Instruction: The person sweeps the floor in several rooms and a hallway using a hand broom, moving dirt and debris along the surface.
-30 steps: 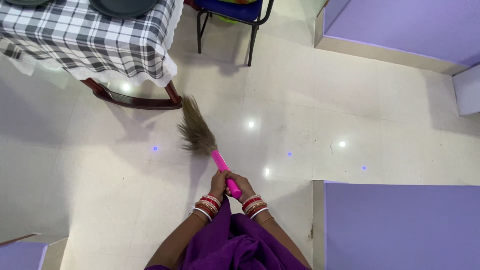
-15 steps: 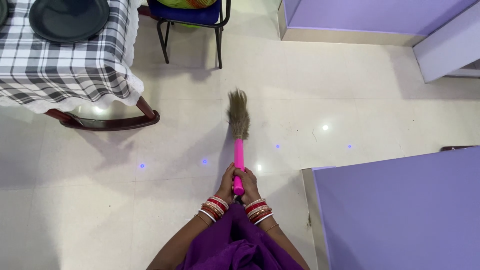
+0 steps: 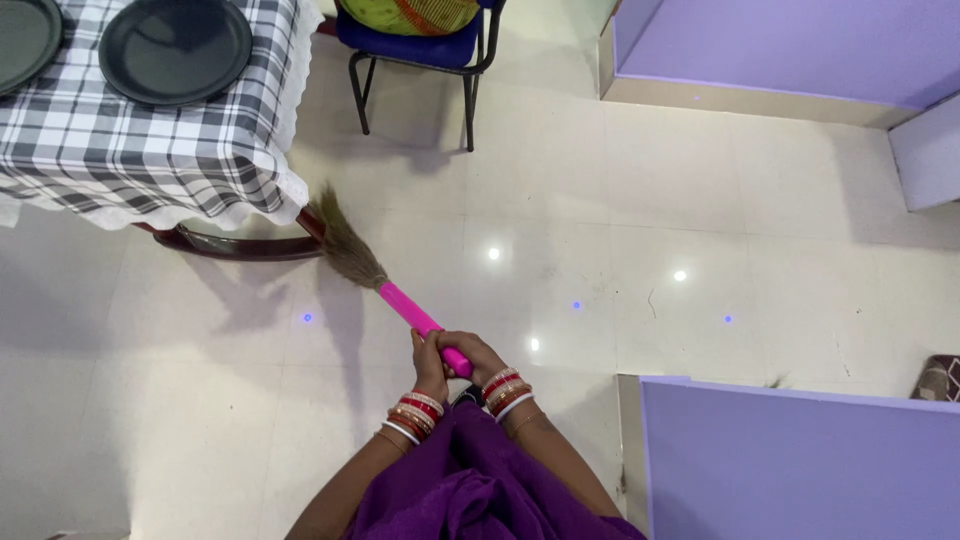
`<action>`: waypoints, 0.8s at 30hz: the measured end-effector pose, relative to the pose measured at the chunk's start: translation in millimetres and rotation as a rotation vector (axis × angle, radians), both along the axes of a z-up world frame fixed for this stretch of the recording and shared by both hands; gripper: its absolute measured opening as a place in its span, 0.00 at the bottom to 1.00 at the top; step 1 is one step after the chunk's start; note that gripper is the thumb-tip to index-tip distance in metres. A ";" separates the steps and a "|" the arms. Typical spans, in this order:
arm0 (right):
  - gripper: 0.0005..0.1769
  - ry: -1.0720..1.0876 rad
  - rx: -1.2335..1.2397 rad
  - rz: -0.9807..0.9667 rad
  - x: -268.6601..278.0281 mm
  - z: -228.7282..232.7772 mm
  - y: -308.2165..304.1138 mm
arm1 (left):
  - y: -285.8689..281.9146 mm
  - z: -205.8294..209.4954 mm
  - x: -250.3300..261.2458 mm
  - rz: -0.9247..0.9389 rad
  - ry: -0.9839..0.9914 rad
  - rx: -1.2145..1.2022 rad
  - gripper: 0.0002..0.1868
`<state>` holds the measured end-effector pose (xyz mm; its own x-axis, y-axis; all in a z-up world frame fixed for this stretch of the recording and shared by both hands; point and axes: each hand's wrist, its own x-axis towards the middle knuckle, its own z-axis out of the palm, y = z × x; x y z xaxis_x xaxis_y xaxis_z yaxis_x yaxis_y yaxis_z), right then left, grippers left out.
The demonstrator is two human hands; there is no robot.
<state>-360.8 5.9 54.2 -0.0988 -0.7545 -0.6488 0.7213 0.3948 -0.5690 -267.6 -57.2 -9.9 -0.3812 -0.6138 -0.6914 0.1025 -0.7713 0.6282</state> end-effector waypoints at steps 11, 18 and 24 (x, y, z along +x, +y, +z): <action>0.12 -0.183 0.014 -0.307 -47.6 -29.8 -44.2 | -61.6 -30.7 -55.2 -0.273 -0.115 0.046 0.18; 0.13 -0.146 0.067 -0.648 -88.6 -30.8 -21.5 | -57.4 -33.7 -129.3 -0.562 -0.018 -0.007 0.25; 0.20 0.149 0.171 -0.853 -120.8 -44.5 15.3 | -12.2 -31.6 -191.4 -0.713 0.066 0.057 0.39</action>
